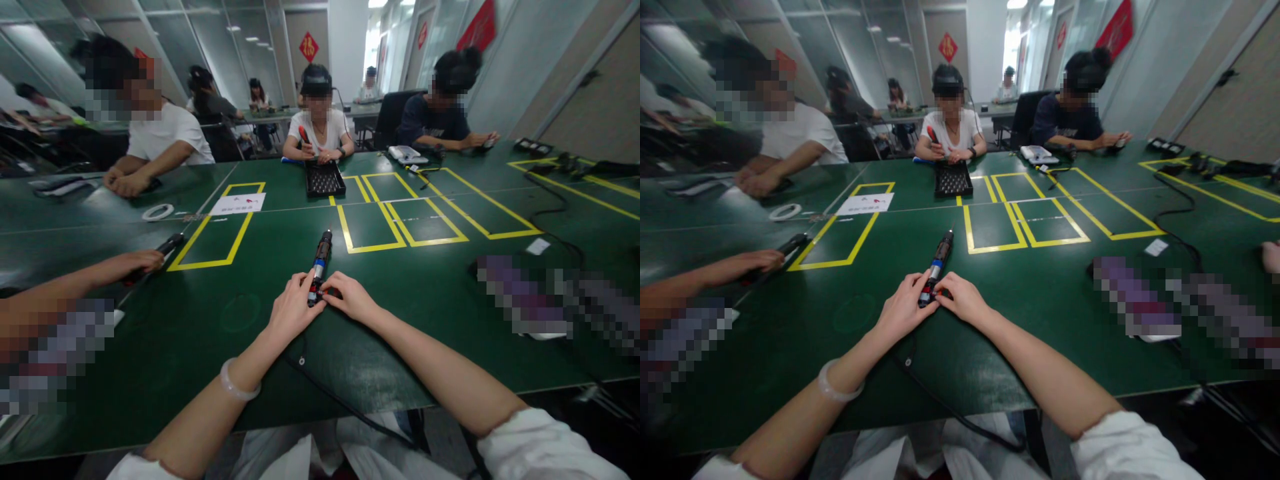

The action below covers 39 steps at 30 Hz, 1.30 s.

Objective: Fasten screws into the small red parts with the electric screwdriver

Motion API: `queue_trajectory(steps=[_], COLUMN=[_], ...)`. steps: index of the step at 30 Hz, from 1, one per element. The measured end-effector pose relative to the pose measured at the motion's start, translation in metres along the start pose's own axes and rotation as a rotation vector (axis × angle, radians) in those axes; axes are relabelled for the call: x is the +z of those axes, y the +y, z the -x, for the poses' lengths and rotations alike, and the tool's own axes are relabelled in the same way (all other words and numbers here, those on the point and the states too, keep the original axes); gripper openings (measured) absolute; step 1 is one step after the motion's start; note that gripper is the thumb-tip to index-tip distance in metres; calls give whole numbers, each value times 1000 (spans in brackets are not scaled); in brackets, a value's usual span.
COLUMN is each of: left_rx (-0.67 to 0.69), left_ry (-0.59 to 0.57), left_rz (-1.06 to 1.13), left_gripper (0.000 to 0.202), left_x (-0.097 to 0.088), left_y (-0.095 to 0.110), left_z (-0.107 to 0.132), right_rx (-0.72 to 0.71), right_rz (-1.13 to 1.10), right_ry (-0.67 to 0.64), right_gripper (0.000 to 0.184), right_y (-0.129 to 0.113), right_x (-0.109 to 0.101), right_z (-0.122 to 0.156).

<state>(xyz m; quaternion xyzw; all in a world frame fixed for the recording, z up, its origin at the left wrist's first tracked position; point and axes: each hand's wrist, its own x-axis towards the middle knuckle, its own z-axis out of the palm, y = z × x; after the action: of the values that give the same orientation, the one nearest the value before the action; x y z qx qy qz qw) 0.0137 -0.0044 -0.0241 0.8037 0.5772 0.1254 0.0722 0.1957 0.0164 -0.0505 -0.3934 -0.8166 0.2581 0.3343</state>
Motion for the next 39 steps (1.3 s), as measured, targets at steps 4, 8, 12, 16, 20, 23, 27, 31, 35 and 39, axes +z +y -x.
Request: queue_trajectory(steps=[4,8,12,16,20,23,27,31,35,39], left_rx=[2,14,22,-4,-32,-18,-37,-129,-254,-414], left_ry=[20,32,44,44,33,40,44,13,-7,-73], left_rz=[-50,-101,-145,-176,-182,-217,-267,-353,-416,-431], left_gripper=[69,69,67,63,63,61,57,59,63,66], left_x=[0,2,2,1,-1,-3,-10,-23,-43,-65], left_y=[2,3,5,7,3,-3,-20,-58,-112,-168], left_z=[-1,-3,-4,-7,-8,-5,-1,2,8,18], right_rx=[11,45,45,61,124,99,52,43,55,84], right_rz=[-23,-8,-20,-59,-182,-221,-198,-163,-146,-154], right_ry=[23,65,63,87,62,21,-11,-20,-43,-58], right_gripper=[8,2,3,6,12,17,20,20,17,16], right_y=[1,1,0,-4,-9,-11,-6,-1,-2,-5], right_x=[2,5,4,0,-3,-2,1,2,1,-1], right_z=[-1,-2,-2,-1,1,2,2,3,3,2])
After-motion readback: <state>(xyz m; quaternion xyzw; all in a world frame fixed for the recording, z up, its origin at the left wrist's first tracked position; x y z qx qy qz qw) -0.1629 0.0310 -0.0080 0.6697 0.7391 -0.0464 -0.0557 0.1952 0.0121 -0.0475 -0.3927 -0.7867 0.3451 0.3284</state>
